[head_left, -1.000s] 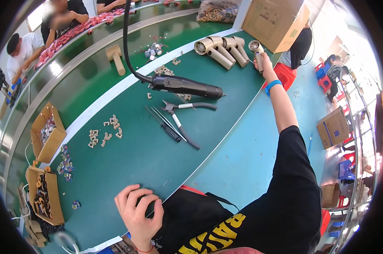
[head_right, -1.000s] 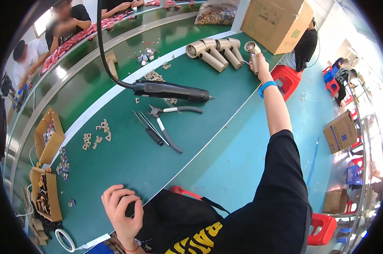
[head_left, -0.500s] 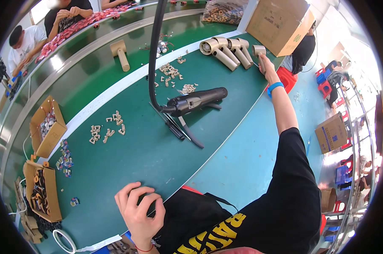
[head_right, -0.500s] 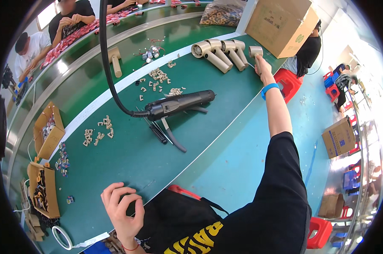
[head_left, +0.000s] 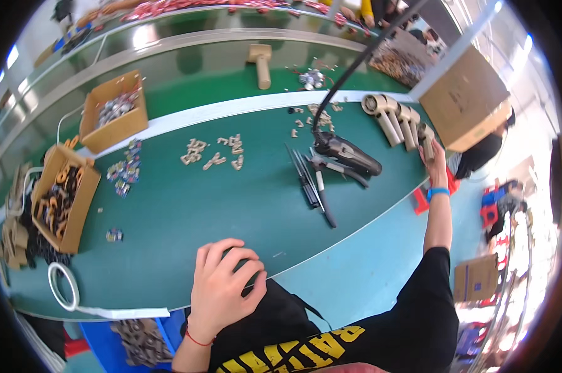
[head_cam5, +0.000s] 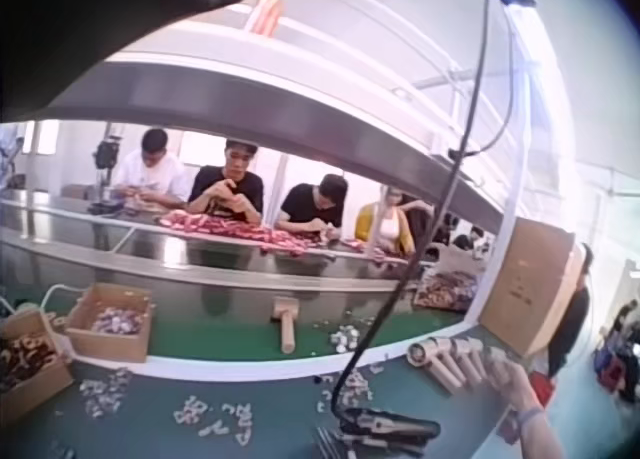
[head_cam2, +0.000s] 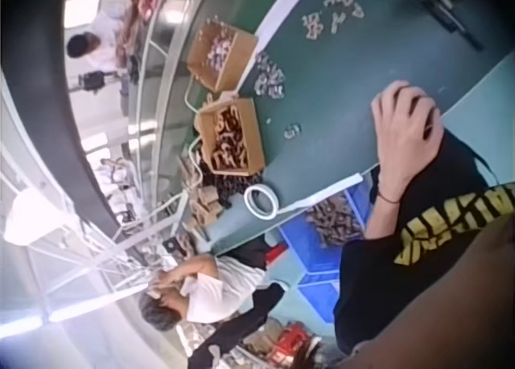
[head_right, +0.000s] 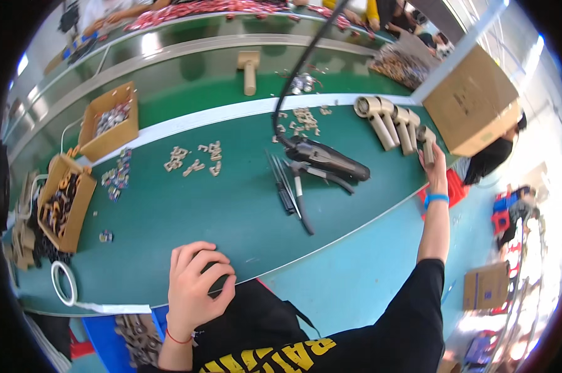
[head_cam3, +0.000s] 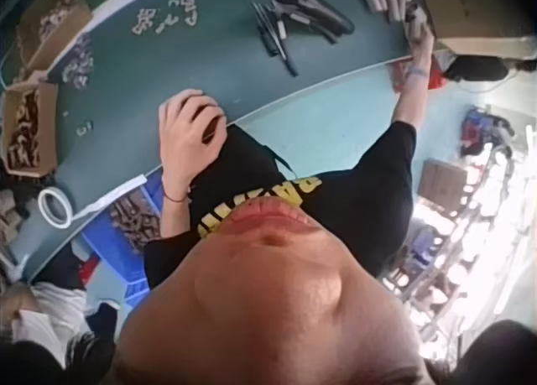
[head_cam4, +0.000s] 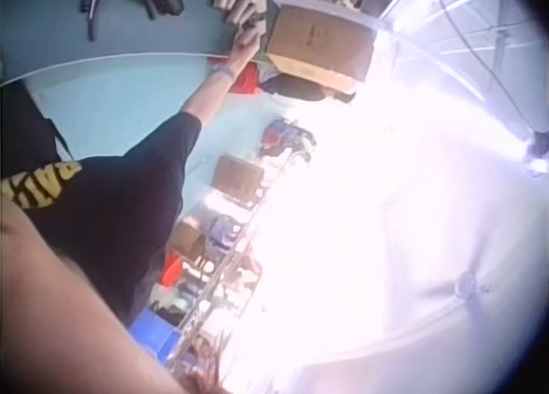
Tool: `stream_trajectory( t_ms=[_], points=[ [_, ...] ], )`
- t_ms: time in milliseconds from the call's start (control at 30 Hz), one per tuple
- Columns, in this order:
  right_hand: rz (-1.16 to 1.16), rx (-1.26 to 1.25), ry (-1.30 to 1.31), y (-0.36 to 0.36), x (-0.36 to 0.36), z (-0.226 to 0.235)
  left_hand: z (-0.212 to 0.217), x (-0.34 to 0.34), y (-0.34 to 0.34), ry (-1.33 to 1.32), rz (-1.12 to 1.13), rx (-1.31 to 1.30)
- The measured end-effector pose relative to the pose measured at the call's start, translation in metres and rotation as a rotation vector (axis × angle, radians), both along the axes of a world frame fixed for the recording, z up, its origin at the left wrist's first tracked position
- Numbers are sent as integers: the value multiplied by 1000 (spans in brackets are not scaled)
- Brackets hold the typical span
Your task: Assembling the internal and external components of a portable handheld fan using an electric screwdriver.
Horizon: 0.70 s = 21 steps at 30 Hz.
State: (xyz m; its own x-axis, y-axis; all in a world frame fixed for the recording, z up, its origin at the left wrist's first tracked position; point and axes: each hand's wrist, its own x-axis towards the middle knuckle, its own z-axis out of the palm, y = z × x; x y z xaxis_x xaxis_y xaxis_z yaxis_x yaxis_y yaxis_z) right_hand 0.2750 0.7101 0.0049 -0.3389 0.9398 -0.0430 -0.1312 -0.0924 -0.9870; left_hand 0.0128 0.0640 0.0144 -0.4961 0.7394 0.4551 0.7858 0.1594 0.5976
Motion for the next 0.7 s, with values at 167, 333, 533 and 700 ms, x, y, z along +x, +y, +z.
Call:
stream_trajectory(
  t_ms=[167,333,533,700],
  points=[
    [-321,526,-253,-27,-24,-6,-3,-4,-6,-10,-52,77],
    [-247,947,123,-197,-115,72,-4,-4,-13,-19,-90,89],
    [707,1810,-192,-455,-237,107,-13,-8,-21,-32,-80,104],
    [420,1641,-807,-387,-386,49,-4,-5,-25,-34,-94,163]
  ],
)
